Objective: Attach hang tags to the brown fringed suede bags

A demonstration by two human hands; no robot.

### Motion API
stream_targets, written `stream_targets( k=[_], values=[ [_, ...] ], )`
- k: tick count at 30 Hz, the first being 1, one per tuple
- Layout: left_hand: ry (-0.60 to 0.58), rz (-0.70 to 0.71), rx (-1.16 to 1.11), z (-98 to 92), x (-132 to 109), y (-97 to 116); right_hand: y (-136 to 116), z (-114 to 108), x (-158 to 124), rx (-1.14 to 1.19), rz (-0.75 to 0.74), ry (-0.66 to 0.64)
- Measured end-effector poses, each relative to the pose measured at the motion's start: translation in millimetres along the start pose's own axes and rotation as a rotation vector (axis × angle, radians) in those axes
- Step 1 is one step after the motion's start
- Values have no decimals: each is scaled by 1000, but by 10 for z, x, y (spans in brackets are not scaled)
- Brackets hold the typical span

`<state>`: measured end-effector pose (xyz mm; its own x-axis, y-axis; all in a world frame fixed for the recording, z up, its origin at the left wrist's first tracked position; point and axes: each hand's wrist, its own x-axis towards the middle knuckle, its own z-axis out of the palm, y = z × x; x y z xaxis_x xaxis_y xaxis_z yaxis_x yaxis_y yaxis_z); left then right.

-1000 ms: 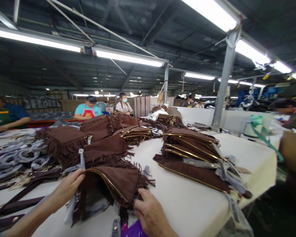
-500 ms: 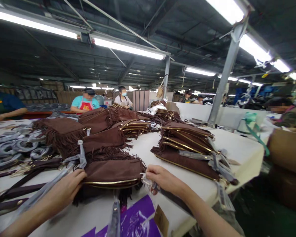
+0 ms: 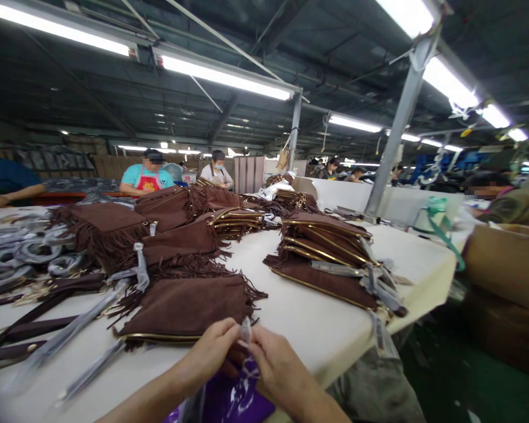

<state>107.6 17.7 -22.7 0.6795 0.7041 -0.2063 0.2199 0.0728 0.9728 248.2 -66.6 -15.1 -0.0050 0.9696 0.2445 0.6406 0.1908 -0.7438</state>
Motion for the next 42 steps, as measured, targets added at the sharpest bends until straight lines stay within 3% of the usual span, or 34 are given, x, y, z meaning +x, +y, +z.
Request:
stream_targets(
  k=[3, 6, 8, 10, 13, 15, 19, 21, 23, 26, 30, 34, 42],
  values=[
    [120, -27, -197, 33, 77, -125, 81, 328, -99, -115, -140, 46],
    [279, -7, -239, 26, 159, -200, 161, 656, -131, -246, -271, 103],
    [300, -18, -248, 0, 199, -216, 152, 751, -127, -270, -384, 115],
    [287, -32, -256, -38, 196, -207, 87, 704, -109, -205, -356, 126],
    [206, -63, -258, -101, 104, -156, -44, 462, -58, 68, -71, 199],
    [141, -86, -217, -143, 20, -105, -109, 318, -11, 400, 63, 207],
    [104, -78, -115, -235, -87, 34, -193, 283, 37, 1140, 186, 47],
    [77, -74, -101, -293, -100, 116, -250, 310, 11, 1282, 216, -36],
    [48, -108, -105, -356, -94, 190, -312, 280, -37, 1240, 199, -146],
    [14, -195, -90, -435, -72, 250, -354, 143, -76, 940, 156, -244],
    [34, -212, -27, -447, -45, 198, -233, 78, 25, 489, 112, 18],
    [68, -213, -43, -400, -23, 94, -13, 209, 180, 252, 67, 229],
    [55, -140, -27, -379, -28, 49, 117, 274, 251, -9, -23, 295]
  ],
)
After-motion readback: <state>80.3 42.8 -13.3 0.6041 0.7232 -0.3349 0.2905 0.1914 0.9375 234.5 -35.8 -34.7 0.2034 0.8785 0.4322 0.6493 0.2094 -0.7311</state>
